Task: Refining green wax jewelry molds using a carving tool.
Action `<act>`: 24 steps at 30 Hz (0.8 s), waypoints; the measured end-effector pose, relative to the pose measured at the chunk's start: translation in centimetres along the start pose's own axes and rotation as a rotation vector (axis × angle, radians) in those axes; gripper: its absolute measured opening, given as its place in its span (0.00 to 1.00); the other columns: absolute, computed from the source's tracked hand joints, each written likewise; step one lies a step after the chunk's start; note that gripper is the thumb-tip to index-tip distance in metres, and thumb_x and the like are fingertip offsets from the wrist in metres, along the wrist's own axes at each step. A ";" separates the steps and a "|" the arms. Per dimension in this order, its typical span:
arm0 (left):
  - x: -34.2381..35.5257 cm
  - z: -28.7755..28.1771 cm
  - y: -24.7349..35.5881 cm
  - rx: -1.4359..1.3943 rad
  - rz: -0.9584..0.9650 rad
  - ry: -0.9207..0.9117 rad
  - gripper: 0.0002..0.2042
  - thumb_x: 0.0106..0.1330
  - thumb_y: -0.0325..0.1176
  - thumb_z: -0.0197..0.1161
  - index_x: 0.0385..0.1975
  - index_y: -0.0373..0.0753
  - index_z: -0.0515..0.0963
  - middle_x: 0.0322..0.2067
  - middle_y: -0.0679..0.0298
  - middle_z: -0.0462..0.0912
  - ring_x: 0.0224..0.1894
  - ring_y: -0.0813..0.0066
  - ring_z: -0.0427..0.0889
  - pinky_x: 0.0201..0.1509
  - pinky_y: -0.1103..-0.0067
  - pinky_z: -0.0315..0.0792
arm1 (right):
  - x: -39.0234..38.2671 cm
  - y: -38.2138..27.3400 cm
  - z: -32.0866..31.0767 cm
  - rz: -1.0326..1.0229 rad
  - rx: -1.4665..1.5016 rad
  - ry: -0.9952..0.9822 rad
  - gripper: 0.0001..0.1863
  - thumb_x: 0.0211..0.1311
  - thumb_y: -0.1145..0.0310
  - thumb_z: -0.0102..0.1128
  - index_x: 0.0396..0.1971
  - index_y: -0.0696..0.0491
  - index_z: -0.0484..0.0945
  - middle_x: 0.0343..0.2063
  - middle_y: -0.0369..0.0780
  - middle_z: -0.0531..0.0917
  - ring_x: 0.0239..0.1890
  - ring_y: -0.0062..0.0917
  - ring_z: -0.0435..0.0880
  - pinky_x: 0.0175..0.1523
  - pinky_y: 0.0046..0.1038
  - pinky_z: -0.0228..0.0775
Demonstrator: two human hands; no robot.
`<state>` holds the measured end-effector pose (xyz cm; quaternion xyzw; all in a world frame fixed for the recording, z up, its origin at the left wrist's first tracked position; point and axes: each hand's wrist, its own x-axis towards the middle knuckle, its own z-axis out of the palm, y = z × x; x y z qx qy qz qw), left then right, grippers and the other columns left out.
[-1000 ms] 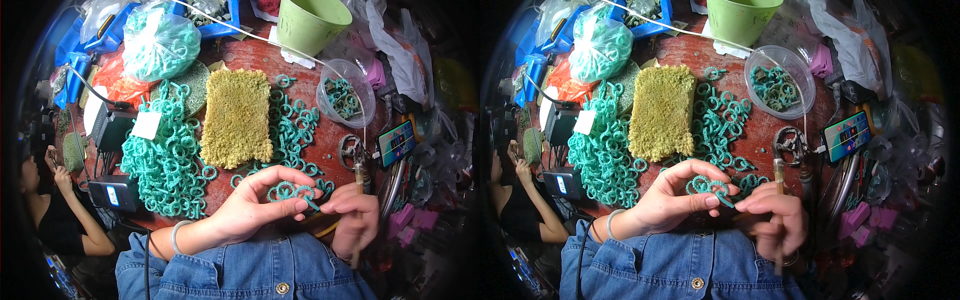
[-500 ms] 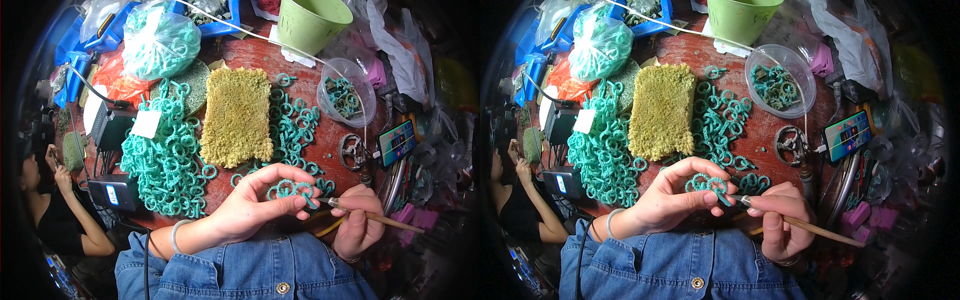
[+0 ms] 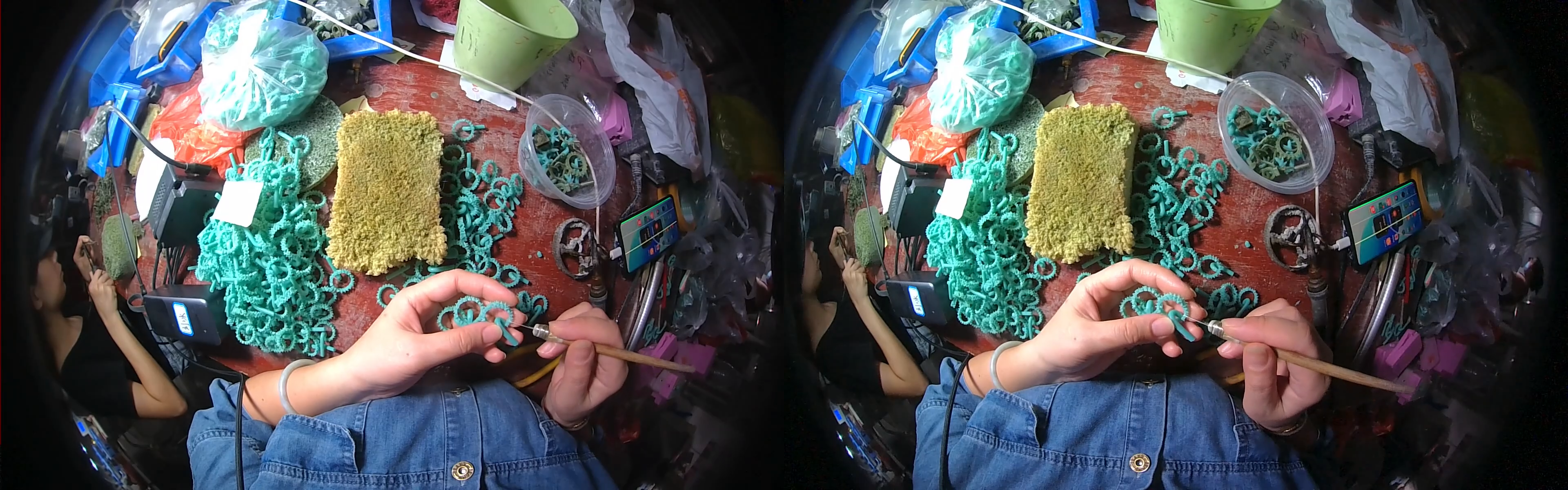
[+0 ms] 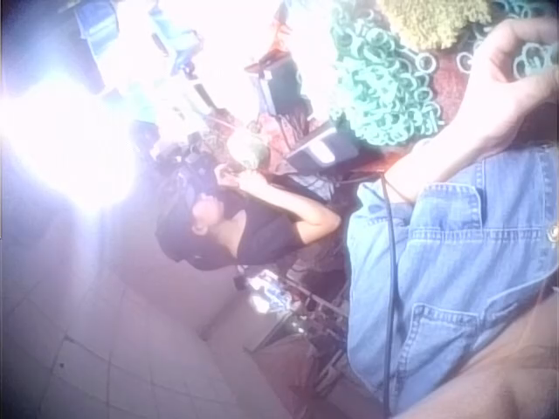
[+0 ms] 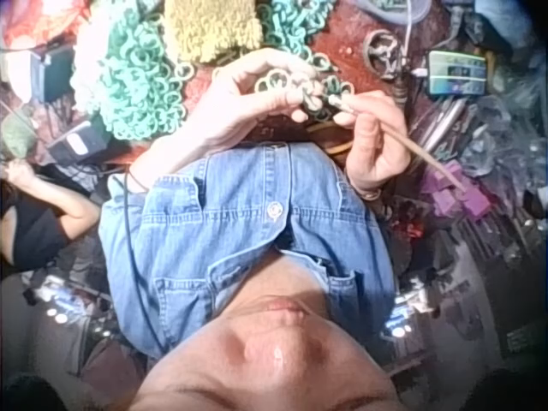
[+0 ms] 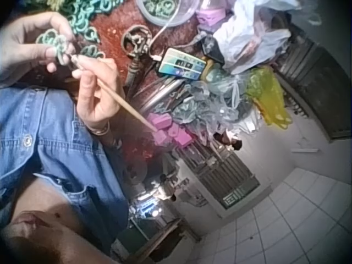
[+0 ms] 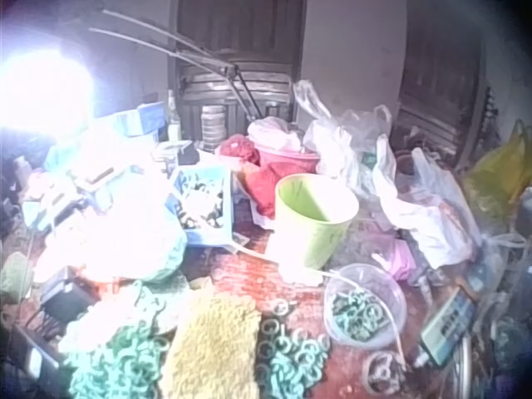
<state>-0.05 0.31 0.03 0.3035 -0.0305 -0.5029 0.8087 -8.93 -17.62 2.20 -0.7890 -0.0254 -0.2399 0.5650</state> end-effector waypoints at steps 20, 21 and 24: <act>0.1 0.0 0.0 0.009 -0.002 -0.025 0.15 0.65 0.18 0.54 0.51 0.34 0.70 0.47 0.55 0.76 0.49 0.67 0.78 0.47 0.75 0.77 | -0.4 -0.5 0.0 0.250 0.150 0.047 0.11 0.68 0.69 0.49 0.34 0.63 0.74 0.21 0.40 0.79 0.18 0.18 0.76 0.26 0.17 0.66; 0.1 0.0 0.0 0.021 -0.005 -0.009 0.15 0.65 0.18 0.54 0.51 0.33 0.70 0.47 0.55 0.76 0.49 0.67 0.78 0.47 0.75 0.77 | -0.4 -0.6 0.0 0.290 0.187 0.061 0.12 0.68 0.68 0.49 0.34 0.63 0.74 0.20 0.40 0.78 0.18 0.18 0.76 0.25 0.17 0.66; 0.0 0.0 0.0 0.029 -0.014 0.012 0.15 0.65 0.18 0.54 0.51 0.33 0.69 0.47 0.55 0.76 0.49 0.68 0.78 0.47 0.76 0.77 | -0.5 -0.9 -0.3 0.410 0.277 0.006 0.11 0.68 0.69 0.49 0.33 0.63 0.74 0.19 0.39 0.78 0.17 0.17 0.75 0.27 0.18 0.66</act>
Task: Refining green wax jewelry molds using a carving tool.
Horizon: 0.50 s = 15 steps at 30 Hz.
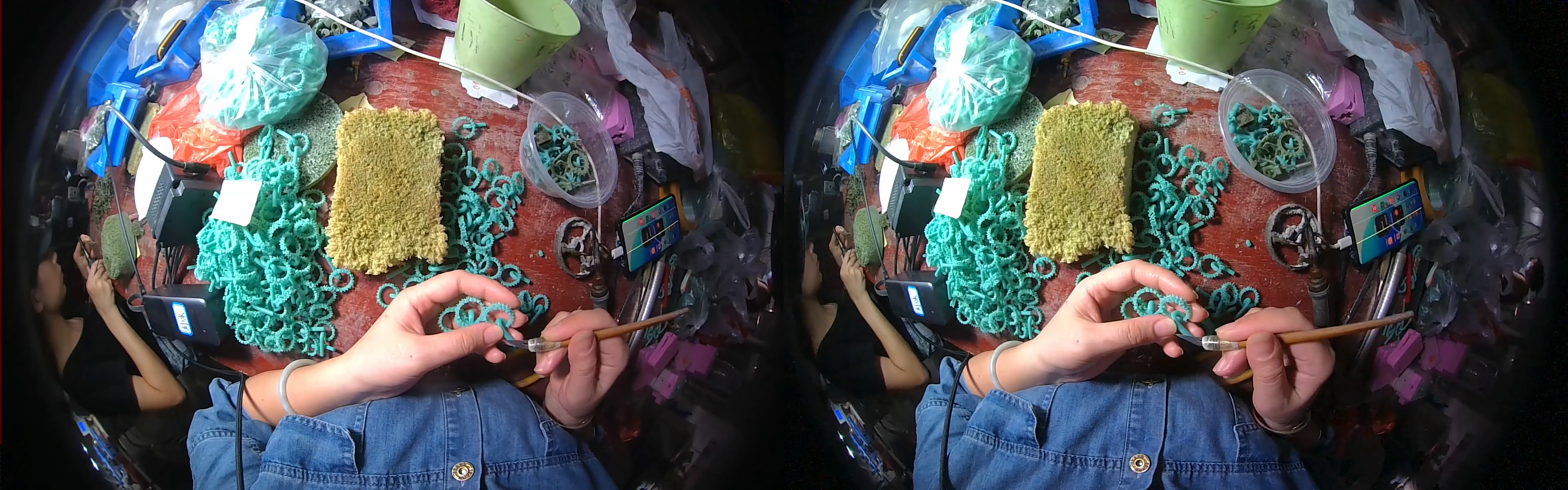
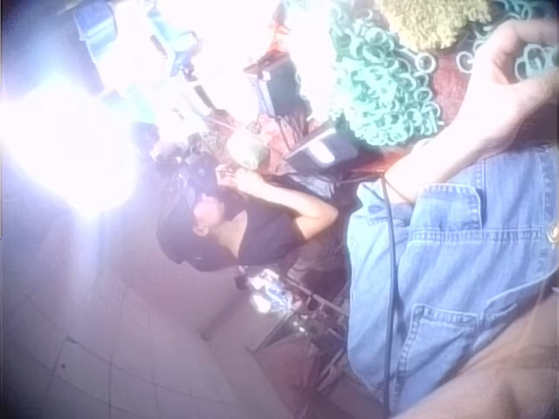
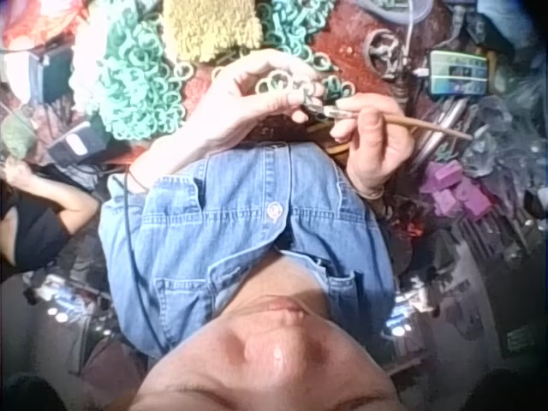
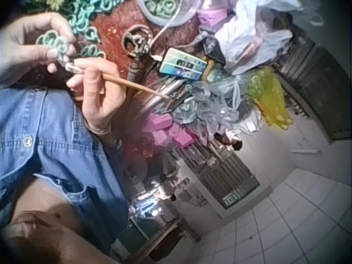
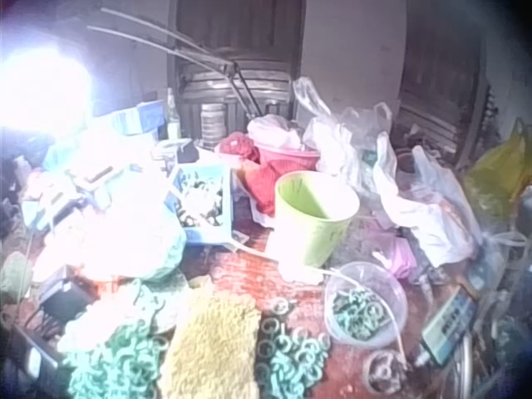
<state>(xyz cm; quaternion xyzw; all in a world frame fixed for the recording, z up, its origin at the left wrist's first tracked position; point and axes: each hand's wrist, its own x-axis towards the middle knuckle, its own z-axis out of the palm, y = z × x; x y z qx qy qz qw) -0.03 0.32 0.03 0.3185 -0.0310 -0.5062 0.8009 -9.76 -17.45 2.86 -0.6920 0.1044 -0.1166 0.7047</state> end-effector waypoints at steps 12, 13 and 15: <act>0.1 0.0 -0.1 0.006 0.007 0.001 0.15 0.65 0.18 0.54 0.51 0.33 0.69 0.47 0.54 0.77 0.48 0.68 0.78 0.47 0.76 0.77 | 0.9 0.7 0.0 -0.382 -0.286 -0.028 0.08 0.63 0.75 0.48 0.36 0.62 0.76 0.25 0.40 0.78 0.24 0.21 0.75 0.31 0.21 0.67; 0.1 0.1 0.0 0.003 0.003 0.003 0.15 0.65 0.18 0.54 0.51 0.33 0.69 0.47 0.54 0.77 0.48 0.68 0.78 0.46 0.76 0.77 | 0.9 0.7 0.1 -0.382 -0.286 -0.029 0.08 0.63 0.75 0.48 0.36 0.62 0.76 0.25 0.40 0.78 0.24 0.21 0.75 0.31 0.21 0.67; 0.1 0.1 0.0 0.001 0.003 0.008 0.15 0.65 0.18 0.54 0.51 0.34 0.69 0.47 0.54 0.77 0.48 0.68 0.78 0.46 0.76 0.77 | 1.0 0.7 0.2 -0.420 -0.305 -0.036 0.08 0.63 0.75 0.48 0.35 0.62 0.76 0.26 0.41 0.78 0.24 0.21 0.75 0.31 0.22 0.68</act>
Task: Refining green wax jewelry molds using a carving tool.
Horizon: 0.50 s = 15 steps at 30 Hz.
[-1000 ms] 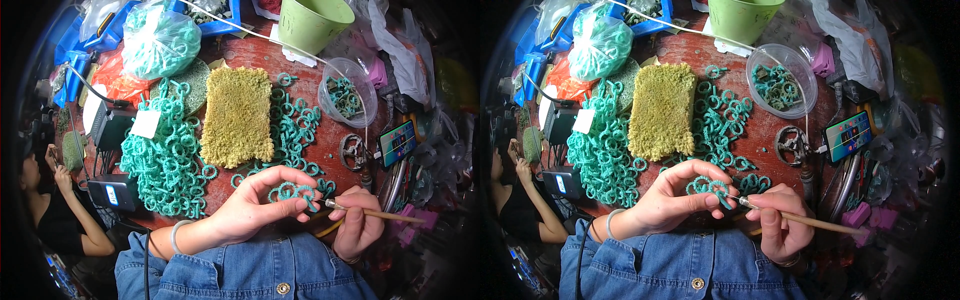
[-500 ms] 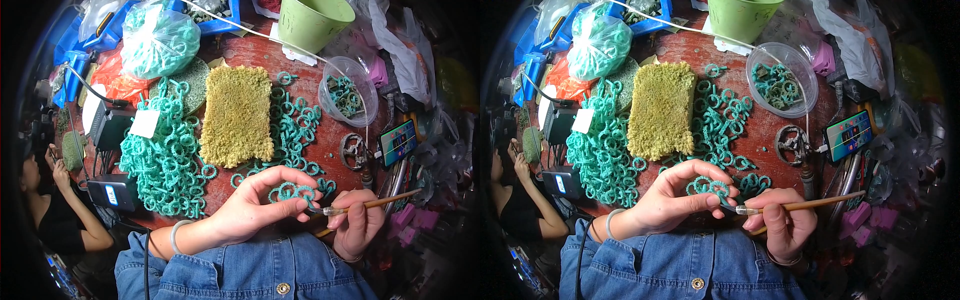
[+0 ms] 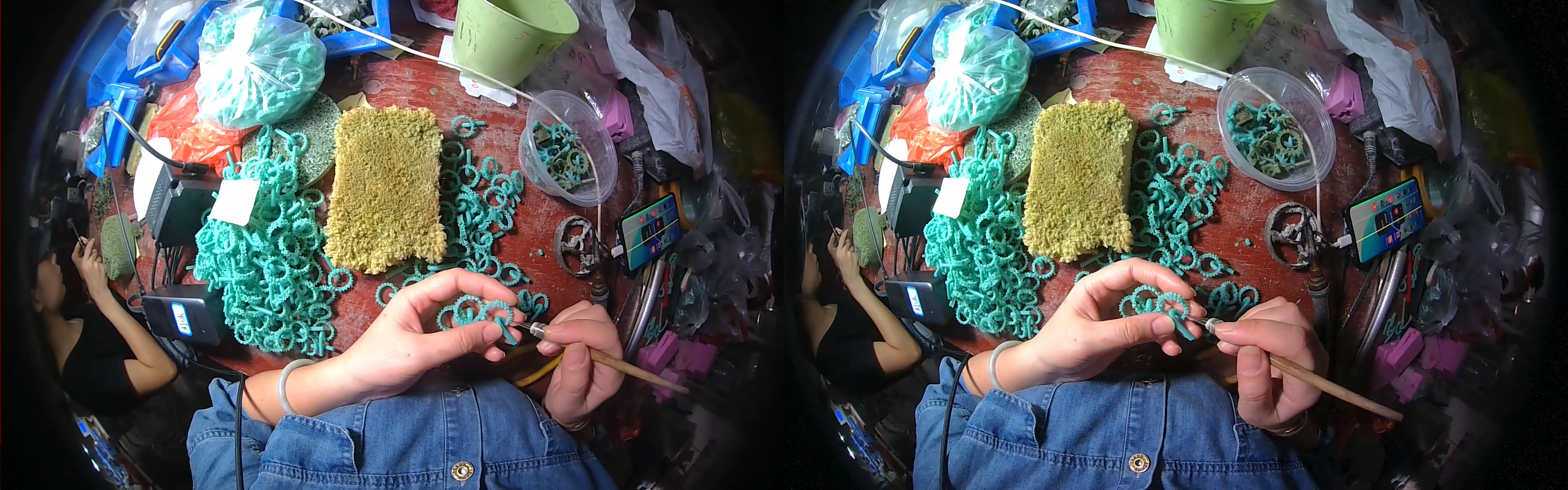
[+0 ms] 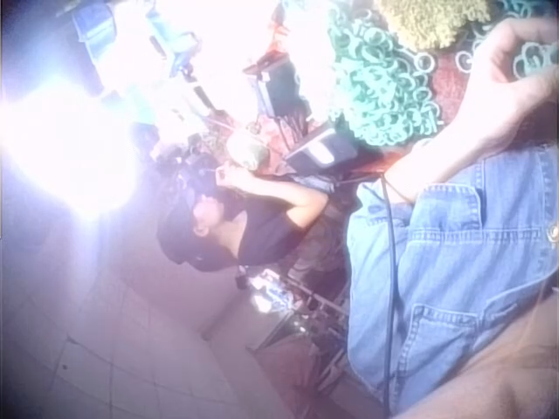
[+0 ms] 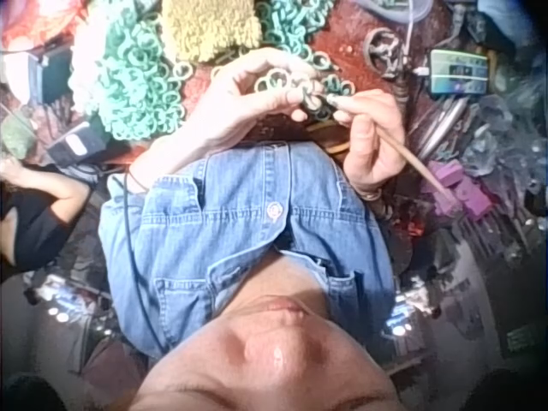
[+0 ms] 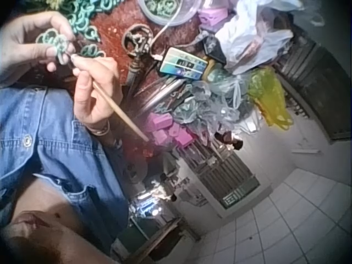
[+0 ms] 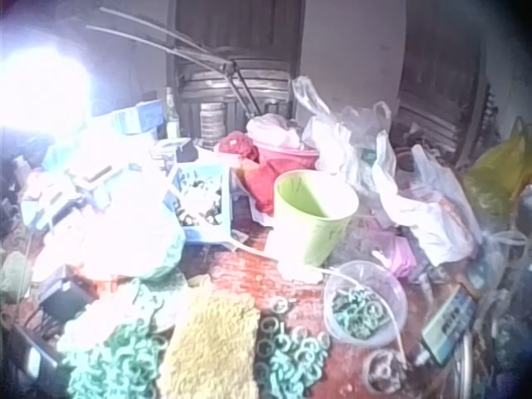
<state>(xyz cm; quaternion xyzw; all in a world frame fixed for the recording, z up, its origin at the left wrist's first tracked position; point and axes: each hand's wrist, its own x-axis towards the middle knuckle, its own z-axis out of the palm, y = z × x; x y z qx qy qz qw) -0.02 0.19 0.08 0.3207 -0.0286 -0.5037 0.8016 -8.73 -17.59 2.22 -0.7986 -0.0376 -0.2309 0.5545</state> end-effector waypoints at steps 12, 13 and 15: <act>-0.1 0.0 0.1 -0.174 -0.033 0.014 0.15 0.66 0.22 0.55 0.52 0.34 0.68 0.46 0.54 0.78 0.48 0.69 0.79 0.47 0.77 0.76 | 0.3 0.4 0.0 -0.106 -0.034 -0.062 0.09 0.62 0.73 0.51 0.37 0.62 0.76 0.30 0.43 0.75 0.26 0.27 0.76 0.31 0.25 0.69; 0.0 0.0 0.1 -0.187 -0.032 0.011 0.15 0.66 0.21 0.55 0.52 0.34 0.68 0.46 0.55 0.78 0.48 0.69 0.79 0.47 0.77 0.76 | 0.4 0.3 0.0 -0.106 -0.035 -0.062 0.09 0.62 0.73 0.51 0.37 0.62 0.76 0.30 0.43 0.75 0.26 0.27 0.76 0.31 0.25 0.69; 0.0 0.1 0.1 -0.166 -0.021 0.007 0.15 0.66 0.21 0.55 0.52 0.34 0.68 0.46 0.54 0.78 0.48 0.69 0.79 0.47 0.77 0.76 | 0.4 0.2 0.0 -0.136 -0.030 -0.032 0.09 0.63 0.72 0.51 0.36 0.62 0.76 0.29 0.43 0.76 0.25 0.26 0.76 0.30 0.25 0.68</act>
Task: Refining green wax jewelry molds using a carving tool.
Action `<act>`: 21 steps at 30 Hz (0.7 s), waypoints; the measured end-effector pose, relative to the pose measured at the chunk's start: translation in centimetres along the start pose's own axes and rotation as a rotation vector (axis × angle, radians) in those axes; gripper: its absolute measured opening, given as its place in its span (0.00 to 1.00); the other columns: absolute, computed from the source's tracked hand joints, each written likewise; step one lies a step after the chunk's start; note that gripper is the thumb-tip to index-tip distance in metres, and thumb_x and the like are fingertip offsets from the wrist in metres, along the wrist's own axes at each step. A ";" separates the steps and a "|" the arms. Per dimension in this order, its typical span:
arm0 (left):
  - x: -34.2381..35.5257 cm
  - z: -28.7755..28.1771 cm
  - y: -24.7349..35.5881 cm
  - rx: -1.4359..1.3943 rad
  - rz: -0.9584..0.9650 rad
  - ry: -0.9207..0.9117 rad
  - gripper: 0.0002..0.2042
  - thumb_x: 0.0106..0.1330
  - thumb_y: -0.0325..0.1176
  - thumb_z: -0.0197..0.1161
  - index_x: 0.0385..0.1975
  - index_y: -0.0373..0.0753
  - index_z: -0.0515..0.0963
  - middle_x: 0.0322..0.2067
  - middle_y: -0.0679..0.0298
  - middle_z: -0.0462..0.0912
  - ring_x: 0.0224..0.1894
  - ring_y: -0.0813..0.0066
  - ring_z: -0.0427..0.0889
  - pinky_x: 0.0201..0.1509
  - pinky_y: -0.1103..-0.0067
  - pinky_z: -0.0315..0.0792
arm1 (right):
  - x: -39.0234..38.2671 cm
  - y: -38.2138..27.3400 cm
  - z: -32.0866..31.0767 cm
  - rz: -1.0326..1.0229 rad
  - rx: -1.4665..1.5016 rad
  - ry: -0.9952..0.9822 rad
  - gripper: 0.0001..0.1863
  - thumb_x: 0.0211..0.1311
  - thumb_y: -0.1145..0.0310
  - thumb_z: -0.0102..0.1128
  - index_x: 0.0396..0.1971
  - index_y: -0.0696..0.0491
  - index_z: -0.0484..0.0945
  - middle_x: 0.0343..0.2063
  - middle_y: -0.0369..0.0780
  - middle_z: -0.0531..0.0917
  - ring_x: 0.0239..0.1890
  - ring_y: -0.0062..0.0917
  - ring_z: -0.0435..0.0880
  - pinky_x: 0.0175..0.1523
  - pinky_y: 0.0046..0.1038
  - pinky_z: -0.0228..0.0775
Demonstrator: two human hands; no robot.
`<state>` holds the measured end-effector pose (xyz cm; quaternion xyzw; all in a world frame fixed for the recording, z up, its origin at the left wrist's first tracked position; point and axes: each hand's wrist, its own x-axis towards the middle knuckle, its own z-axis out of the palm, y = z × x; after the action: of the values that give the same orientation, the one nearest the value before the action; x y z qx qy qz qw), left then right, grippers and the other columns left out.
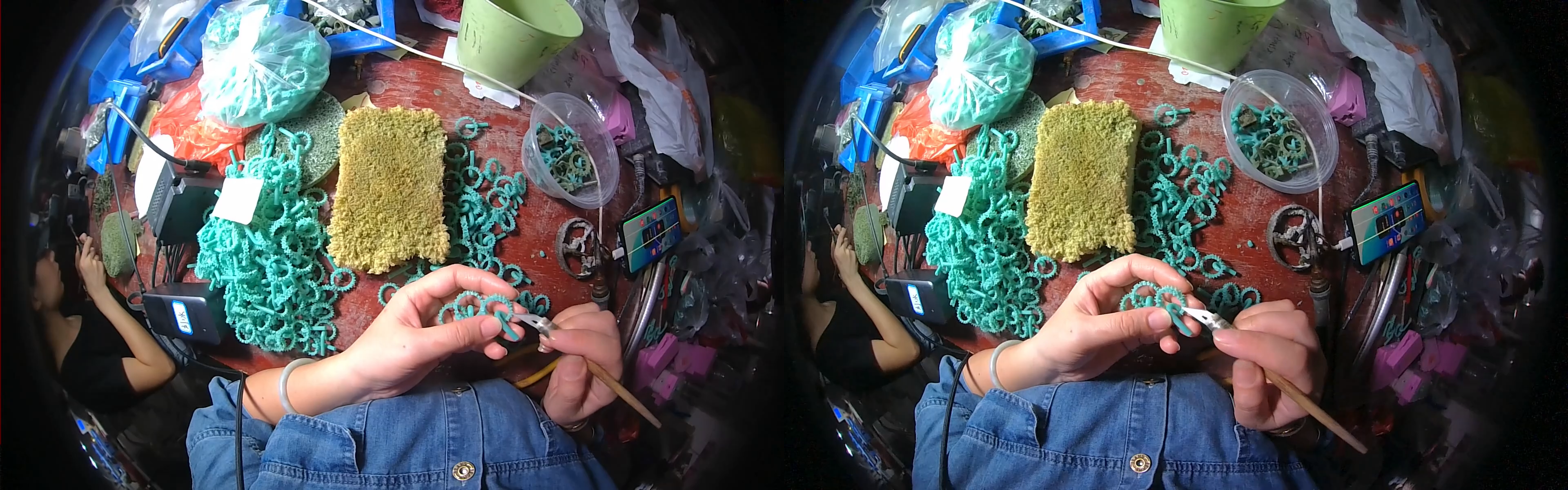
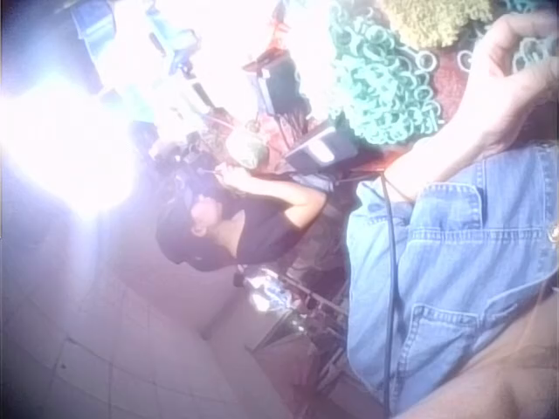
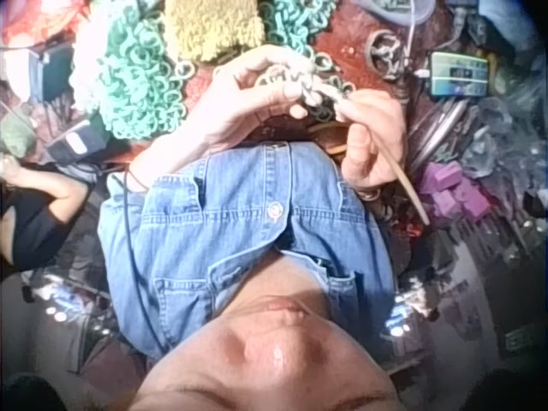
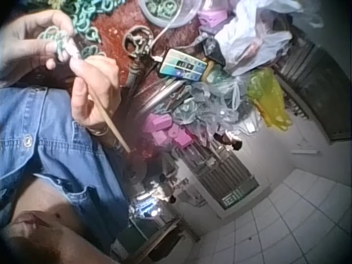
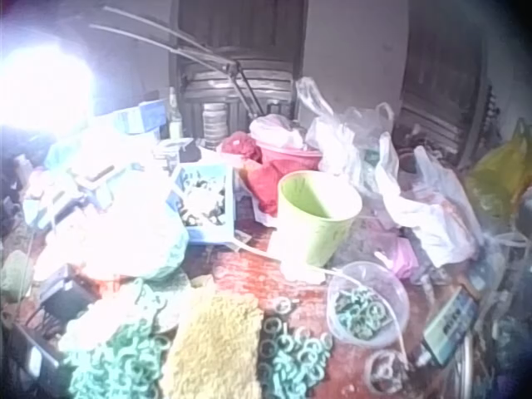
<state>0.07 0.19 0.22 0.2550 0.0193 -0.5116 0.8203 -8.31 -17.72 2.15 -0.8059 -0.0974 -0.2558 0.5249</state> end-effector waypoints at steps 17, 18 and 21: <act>0.0 0.0 -0.2 0.118 0.027 0.009 0.14 0.65 0.19 0.55 0.51 0.33 0.69 0.47 0.54 0.76 0.48 0.68 0.78 0.47 0.75 0.77 | -0.6 -0.1 0.0 0.101 0.034 0.030 0.09 0.66 0.71 0.51 0.35 0.62 0.75 0.26 0.41 0.78 0.22 0.21 0.76 0.28 0.21 0.67; 0.0 0.0 -0.1 0.115 0.025 0.012 0.14 0.65 0.19 0.54 0.51 0.33 0.69 0.47 0.53 0.76 0.48 0.68 0.78 0.48 0.75 0.77 | -0.5 -0.1 0.1 0.091 0.037 0.039 0.09 0.66 0.71 0.51 0.35 0.62 0.75 0.25 0.41 0.78 0.22 0.22 0.76 0.28 0.21 0.67; 0.0 -0.1 -0.2 0.101 0.027 0.000 0.15 0.66 0.19 0.54 0.51 0.33 0.68 0.48 0.53 0.76 0.48 0.68 0.78 0.48 0.75 0.77 | -0.3 -0.2 0.4 0.066 0.002 0.054 0.09 0.67 0.71 0.51 0.35 0.62 0.75 0.25 0.40 0.78 0.22 0.22 0.76 0.28 0.21 0.67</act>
<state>-0.07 0.18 0.07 0.2961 -0.0102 -0.5009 0.8132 -8.53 -17.28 2.04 -0.8009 -0.0567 -0.2598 0.5365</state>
